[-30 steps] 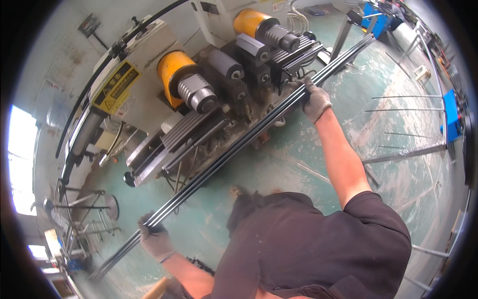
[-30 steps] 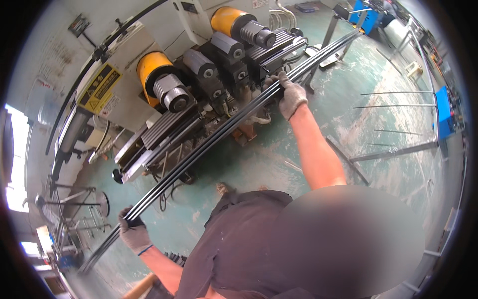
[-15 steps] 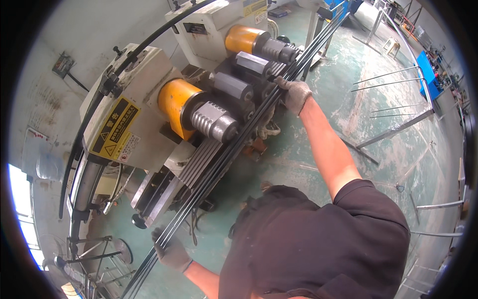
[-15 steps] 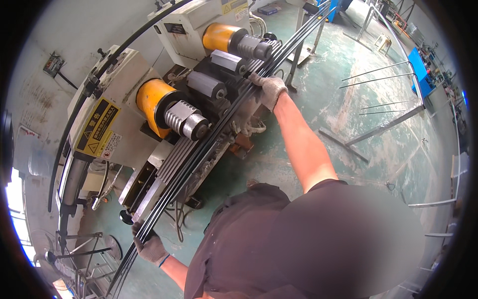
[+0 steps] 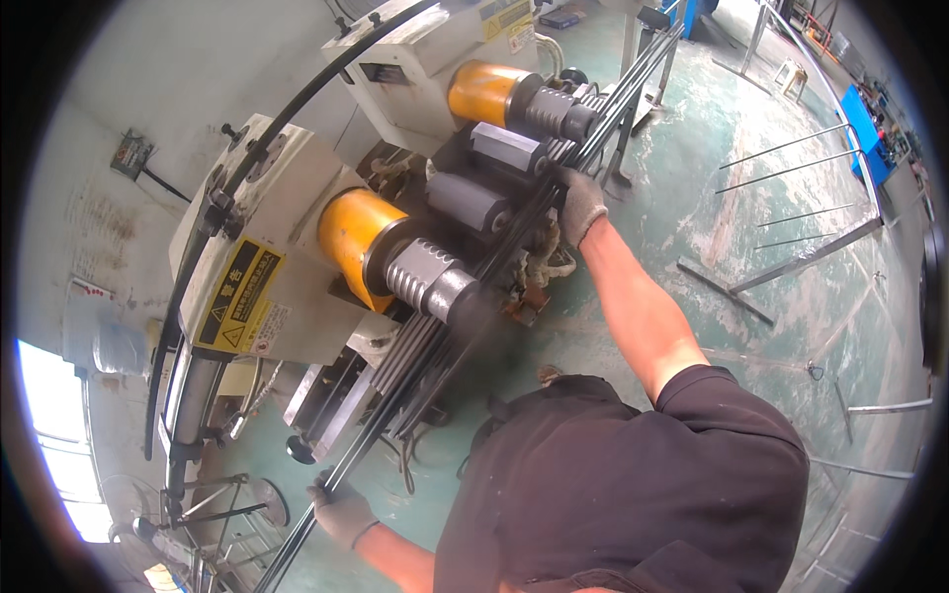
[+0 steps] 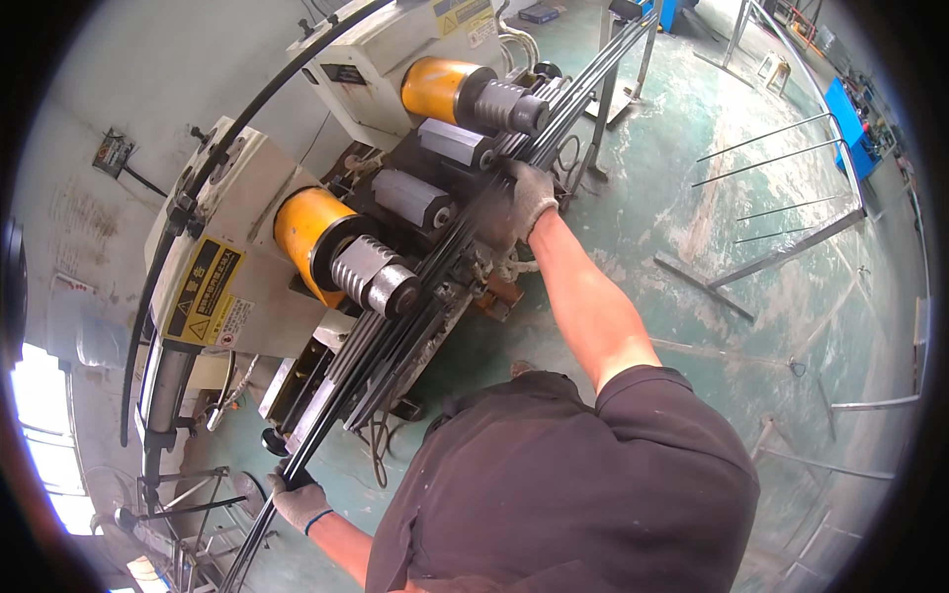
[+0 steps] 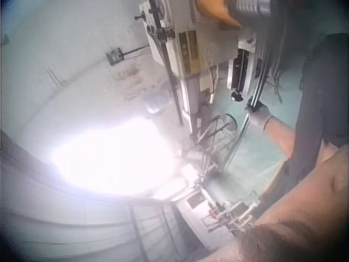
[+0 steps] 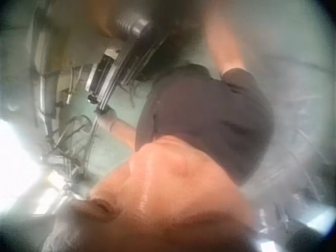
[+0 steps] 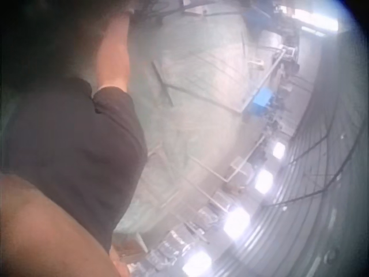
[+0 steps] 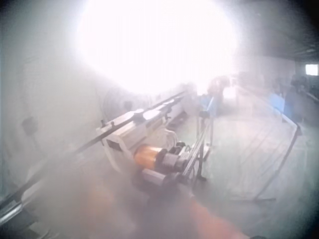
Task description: The person bends a long metal rod by hand, measures it on a wooden workbench, and then uses a machine to bend multiple rods. They operate a control panel and handle the rods throughout the process.
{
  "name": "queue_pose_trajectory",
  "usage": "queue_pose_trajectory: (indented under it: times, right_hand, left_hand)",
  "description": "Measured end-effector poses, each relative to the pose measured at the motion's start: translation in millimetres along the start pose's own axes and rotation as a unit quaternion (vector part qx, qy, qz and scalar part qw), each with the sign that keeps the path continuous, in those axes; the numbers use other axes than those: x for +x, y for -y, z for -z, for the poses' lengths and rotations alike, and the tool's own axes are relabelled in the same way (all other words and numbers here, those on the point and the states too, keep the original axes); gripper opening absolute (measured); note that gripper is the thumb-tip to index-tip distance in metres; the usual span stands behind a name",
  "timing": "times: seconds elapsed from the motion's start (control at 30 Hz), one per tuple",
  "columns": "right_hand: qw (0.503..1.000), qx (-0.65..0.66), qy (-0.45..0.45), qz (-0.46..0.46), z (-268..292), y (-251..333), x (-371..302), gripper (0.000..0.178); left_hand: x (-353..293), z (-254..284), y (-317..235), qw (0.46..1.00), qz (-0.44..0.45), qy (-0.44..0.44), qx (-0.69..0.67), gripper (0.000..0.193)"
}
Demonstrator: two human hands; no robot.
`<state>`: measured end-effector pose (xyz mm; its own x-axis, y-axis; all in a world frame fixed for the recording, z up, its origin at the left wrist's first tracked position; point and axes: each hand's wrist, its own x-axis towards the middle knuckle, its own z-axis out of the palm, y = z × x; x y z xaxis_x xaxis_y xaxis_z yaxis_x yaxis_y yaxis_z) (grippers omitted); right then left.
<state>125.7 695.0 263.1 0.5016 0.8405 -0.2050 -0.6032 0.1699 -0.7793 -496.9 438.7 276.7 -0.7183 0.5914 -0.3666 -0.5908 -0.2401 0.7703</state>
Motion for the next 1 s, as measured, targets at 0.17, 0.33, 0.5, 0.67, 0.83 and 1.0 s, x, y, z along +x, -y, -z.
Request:
queue_pose_trajectory:
  times: [0.17, 0.33, 0.5, 0.67, 0.83, 1.0]
  right_hand:
    - [1.0, -0.015, 0.001, -0.02, -15, -2, -1, 0.024]
    - [0.99, -0.113, -0.087, -0.016, -38, 5, -11, 0.034]
    - [0.991, -0.076, -0.113, -0.015, -59, 10, -28, 0.035]
    - [0.987, -0.026, -0.15, -0.044, -61, 19, -31, 0.034]
    - [0.984, -0.09, -0.147, -0.032, -69, 20, -37, 0.035]
    - [0.987, -0.063, -0.119, -0.084, -76, 30, -48, 0.024]
  left_hand:
    - [-14, -28, 30, 0.981, -0.053, 0.017, 0.184, 0.036]
    - [-25, -39, 39, 0.994, -0.02, 0.079, 0.077, 0.036]
    - [-4, 2, 37, 0.981, -0.089, 0.16, 0.069, 0.039]
    - [-18, -12, 38, 0.955, 0.082, 0.224, -0.177, 0.047]
    - [-4, 18, 41, 0.956, -0.101, 0.211, 0.177, 0.043]
    - [24, 27, 45, 0.974, -0.091, 0.144, 0.147, 0.037]
